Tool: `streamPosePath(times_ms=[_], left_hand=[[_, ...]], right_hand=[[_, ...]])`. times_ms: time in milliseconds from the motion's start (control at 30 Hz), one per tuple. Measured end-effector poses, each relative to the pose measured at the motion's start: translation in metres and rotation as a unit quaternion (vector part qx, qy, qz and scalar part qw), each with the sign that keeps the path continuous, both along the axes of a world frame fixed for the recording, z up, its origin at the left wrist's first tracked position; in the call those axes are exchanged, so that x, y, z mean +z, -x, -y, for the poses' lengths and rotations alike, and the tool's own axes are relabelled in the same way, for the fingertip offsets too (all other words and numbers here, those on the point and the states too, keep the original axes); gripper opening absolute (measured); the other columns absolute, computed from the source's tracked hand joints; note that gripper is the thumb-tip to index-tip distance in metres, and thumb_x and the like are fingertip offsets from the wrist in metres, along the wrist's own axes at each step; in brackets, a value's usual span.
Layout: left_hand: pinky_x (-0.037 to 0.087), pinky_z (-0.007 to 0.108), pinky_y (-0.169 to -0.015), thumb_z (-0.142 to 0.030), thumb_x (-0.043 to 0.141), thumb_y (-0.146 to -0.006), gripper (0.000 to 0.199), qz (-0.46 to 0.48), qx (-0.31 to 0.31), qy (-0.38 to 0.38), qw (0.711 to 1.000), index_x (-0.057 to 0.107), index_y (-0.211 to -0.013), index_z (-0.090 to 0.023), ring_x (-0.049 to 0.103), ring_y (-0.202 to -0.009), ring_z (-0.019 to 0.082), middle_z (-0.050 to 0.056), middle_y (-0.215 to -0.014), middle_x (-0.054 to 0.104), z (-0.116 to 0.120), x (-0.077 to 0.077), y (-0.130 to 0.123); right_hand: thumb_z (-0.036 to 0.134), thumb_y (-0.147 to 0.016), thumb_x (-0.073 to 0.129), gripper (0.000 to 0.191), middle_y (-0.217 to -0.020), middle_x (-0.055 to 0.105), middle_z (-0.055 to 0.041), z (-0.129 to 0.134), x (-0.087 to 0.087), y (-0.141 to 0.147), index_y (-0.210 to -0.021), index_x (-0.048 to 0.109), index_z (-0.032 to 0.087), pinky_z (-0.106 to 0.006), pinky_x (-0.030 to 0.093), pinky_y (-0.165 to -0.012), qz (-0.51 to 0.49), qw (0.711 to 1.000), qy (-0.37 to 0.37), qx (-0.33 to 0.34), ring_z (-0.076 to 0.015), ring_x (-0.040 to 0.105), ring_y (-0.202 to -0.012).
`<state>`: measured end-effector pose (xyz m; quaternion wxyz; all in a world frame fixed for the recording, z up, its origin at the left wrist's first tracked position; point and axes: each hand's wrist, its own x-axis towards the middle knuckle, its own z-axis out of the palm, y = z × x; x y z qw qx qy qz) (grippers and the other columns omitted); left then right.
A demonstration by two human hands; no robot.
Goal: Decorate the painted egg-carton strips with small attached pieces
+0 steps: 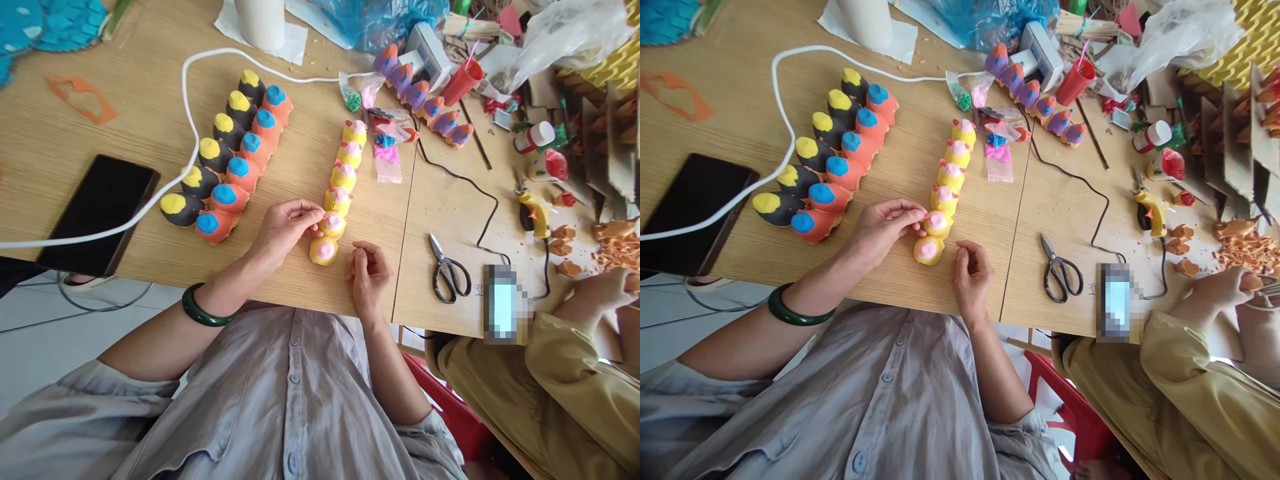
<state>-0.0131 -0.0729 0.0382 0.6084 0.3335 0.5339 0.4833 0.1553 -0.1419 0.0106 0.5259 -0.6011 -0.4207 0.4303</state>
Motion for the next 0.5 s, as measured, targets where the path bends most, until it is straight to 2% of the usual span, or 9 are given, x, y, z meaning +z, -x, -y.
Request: streamPosePath(times_ms=[233, 500], left_hand=[[0.061, 0.026, -0.065, -0.018, 0.074, -0.081, 0.006, -0.02, 0.012, -0.011, 1.0, 0.074, -0.075, -0.016, 0.067, -0.062, 0.012, 0.0, -0.072, 0.073, -0.0017, -0.0031, -0.004], [0.059, 0.023, -0.061, -0.023, 0.076, -0.083, 0.009, -0.04, 0.011, -0.041, 0.998, 0.073, -0.078, -0.015, 0.069, -0.061, 0.012, 0.0, -0.075, 0.074, -0.0004, -0.0078, -0.0049]], right_hand=[[0.039, -0.098, 0.061, 0.02, -0.066, 0.053, 0.0055, 0.0012, 0.0002, 0.0, -0.098, 0.071, 0.022, -0.024, 0.036, -0.047, 0.025, 1.0, 0.006, 0.002, -0.0086, 0.044, -0.051], [0.037, -0.099, 0.059, 0.019, -0.069, 0.055, 0.0047, 0.002, 0.0002, -0.0005, -0.099, 0.071, 0.022, -0.025, 0.037, -0.05, 0.051, 0.999, 0.005, 0.01, -0.009, 0.045, -0.053]])
